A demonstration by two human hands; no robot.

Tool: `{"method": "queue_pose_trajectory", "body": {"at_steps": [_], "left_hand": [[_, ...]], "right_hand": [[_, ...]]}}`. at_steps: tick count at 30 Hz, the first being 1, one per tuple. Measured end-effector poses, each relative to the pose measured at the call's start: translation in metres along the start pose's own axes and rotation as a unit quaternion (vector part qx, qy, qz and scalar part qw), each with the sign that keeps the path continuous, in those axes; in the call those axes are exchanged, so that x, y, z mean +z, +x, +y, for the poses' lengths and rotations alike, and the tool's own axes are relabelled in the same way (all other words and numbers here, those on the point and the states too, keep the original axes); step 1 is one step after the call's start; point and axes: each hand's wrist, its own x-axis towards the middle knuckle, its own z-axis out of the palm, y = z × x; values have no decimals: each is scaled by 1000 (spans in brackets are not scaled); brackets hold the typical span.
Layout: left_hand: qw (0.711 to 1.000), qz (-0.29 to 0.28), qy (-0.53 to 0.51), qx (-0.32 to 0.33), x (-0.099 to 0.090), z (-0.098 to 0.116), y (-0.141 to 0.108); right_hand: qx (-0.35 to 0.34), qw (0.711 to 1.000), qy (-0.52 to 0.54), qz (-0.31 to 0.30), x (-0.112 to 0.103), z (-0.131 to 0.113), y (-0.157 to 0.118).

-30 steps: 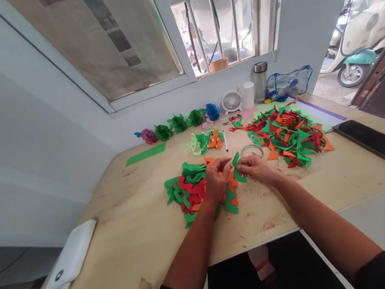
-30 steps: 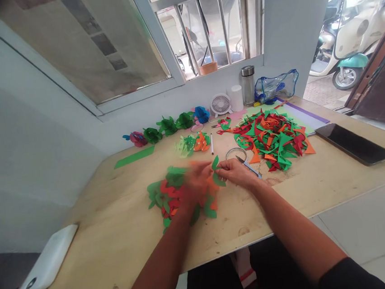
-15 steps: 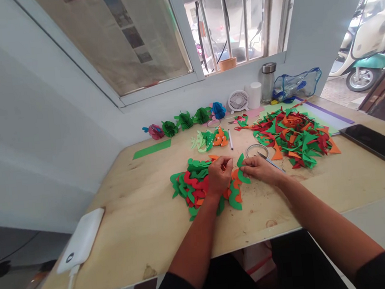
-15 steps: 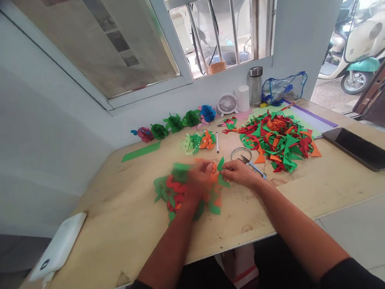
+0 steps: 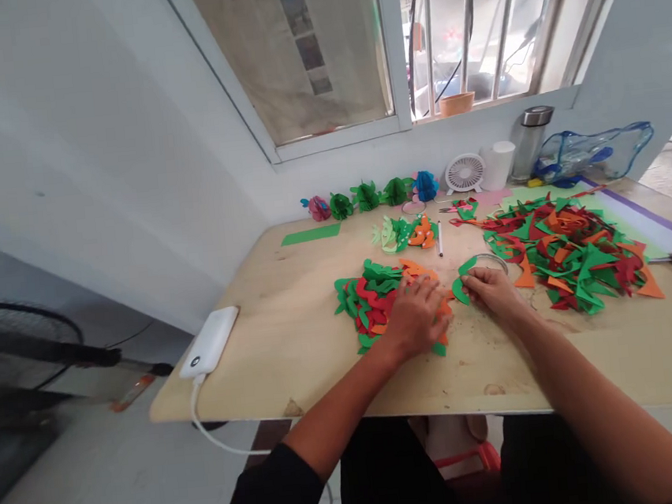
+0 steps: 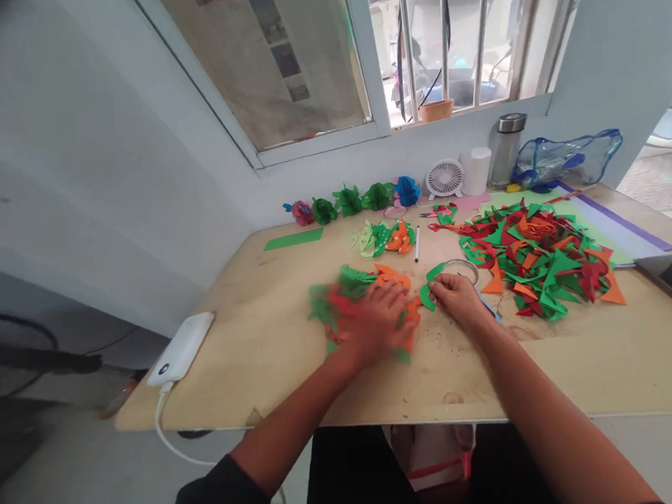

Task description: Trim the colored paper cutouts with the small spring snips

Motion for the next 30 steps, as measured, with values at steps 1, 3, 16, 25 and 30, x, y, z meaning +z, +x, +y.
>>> {"method": "queue_pose_trajectory", "body": {"at_steps": [1, 3, 16, 25, 30], "left_hand": [[999, -12, 9, 34, 1, 2, -10], [994, -42, 23, 96, 5, 4, -25], [993, 12, 66, 100, 12, -57, -10], [993, 105, -56, -2, 6, -27, -12], [929, 219, -254, -156, 5, -3, 18]], "right_hand": [[-1, 1000, -5, 6, 0, -1, -1], [-14, 1000, -10, 20, 1, -3, -3], [-22, 999, -44, 14, 3, 12, 4], [-48, 997, -48, 21, 6, 18, 5], [-112, 989, -96, 25, 14, 20, 5]]}}
